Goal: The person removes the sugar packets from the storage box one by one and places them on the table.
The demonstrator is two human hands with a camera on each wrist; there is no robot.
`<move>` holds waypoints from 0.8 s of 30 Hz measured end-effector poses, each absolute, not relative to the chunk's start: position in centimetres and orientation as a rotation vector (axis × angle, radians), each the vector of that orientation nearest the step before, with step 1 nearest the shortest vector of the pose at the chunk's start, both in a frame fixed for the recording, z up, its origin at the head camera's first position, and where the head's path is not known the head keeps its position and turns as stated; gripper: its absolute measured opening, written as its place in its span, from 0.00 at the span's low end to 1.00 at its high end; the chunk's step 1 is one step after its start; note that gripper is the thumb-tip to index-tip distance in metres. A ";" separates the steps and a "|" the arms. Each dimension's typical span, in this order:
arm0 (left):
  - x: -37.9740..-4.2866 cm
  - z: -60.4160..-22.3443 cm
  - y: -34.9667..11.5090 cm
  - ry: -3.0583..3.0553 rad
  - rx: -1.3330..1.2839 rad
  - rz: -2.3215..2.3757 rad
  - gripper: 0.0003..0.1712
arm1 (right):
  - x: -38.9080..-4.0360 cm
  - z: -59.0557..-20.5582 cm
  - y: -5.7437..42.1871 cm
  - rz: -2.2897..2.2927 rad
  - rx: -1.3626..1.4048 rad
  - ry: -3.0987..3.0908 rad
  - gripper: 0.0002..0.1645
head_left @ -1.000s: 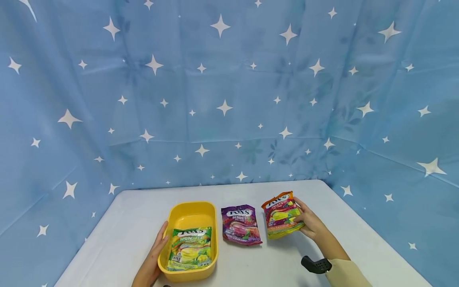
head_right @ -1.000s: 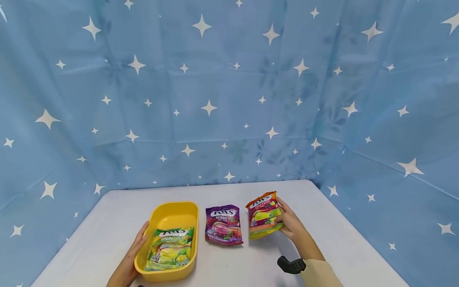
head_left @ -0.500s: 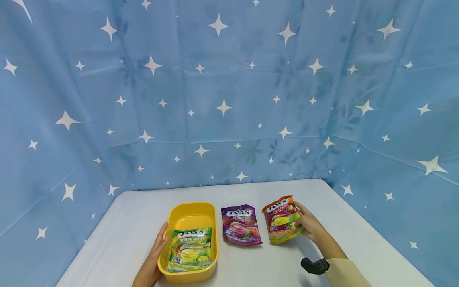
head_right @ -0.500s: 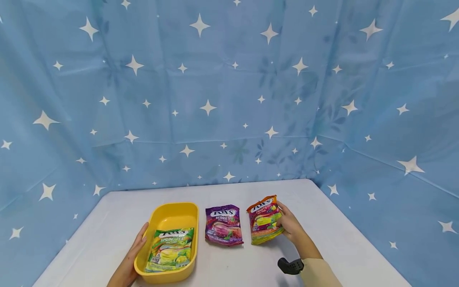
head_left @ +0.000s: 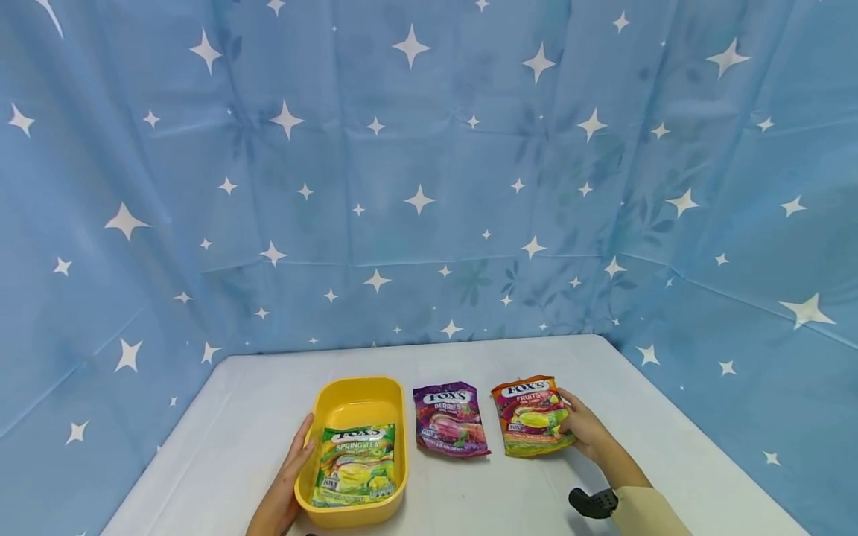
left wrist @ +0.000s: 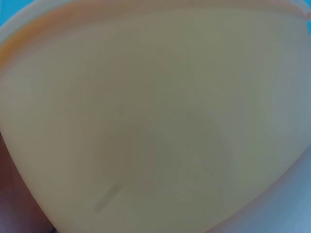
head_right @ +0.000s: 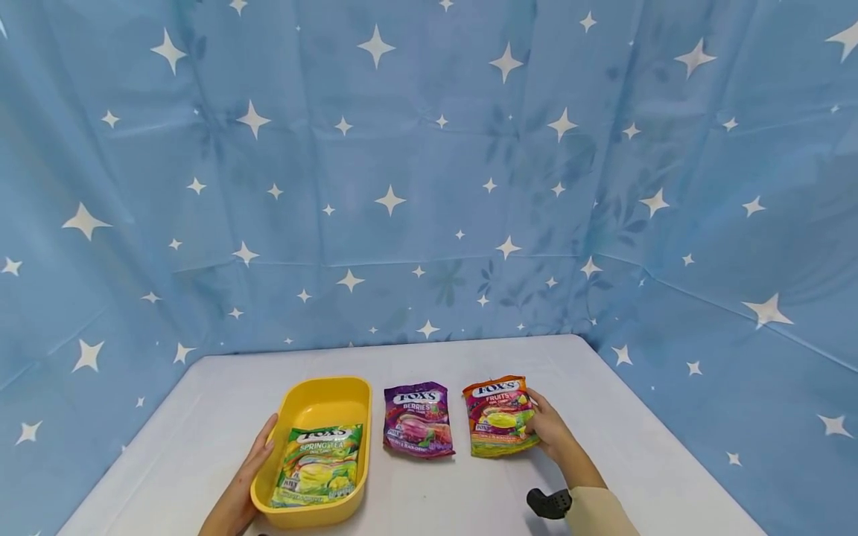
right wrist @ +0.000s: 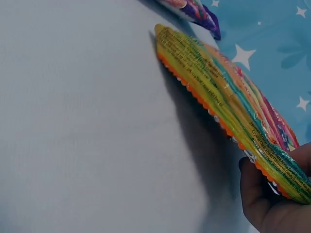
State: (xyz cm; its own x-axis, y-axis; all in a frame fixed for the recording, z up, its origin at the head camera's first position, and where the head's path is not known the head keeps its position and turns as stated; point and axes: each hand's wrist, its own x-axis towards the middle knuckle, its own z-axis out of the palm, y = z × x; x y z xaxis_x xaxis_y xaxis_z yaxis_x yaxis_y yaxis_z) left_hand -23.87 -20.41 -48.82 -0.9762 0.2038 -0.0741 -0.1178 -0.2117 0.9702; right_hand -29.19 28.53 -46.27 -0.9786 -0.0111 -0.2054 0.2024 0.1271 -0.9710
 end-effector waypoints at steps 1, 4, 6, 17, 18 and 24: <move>-23.8 -48.8 -20.4 1.832 0.091 2.294 0.39 | -29.3 -46.4 28.6 -1.956 0.194 2.243 0.50; -23.7 -48.9 -20.5 1.845 0.083 2.293 0.40 | -29.3 -46.8 28.8 -1.927 0.205 2.268 0.50; -23.7 -48.9 -20.5 1.842 0.088 2.294 0.41 | -29.3 -47.0 28.9 -1.903 0.223 2.285 0.49; -23.8 -49.0 -20.6 1.838 0.106 2.339 0.38 | -29.8 -46.7 28.9 -1.692 0.287 2.454 0.47; -23.8 -49.0 -20.6 1.847 0.115 2.336 0.38 | -29.8 -46.6 28.9 -1.650 0.295 2.487 0.46; -23.8 -49.2 -20.3 1.876 0.154 2.315 0.38 | -29.2 -45.9 28.0 -1.362 0.304 2.702 0.42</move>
State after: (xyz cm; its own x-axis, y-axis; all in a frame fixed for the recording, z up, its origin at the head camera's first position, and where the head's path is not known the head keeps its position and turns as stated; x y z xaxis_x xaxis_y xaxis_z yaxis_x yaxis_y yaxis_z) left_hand -23.76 -20.29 -49.24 -0.9822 0.1869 -0.0197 -0.0580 -0.2019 0.9777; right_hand -29.24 28.02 -45.95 -0.9750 0.1322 -0.1787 0.2223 0.5801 -0.7836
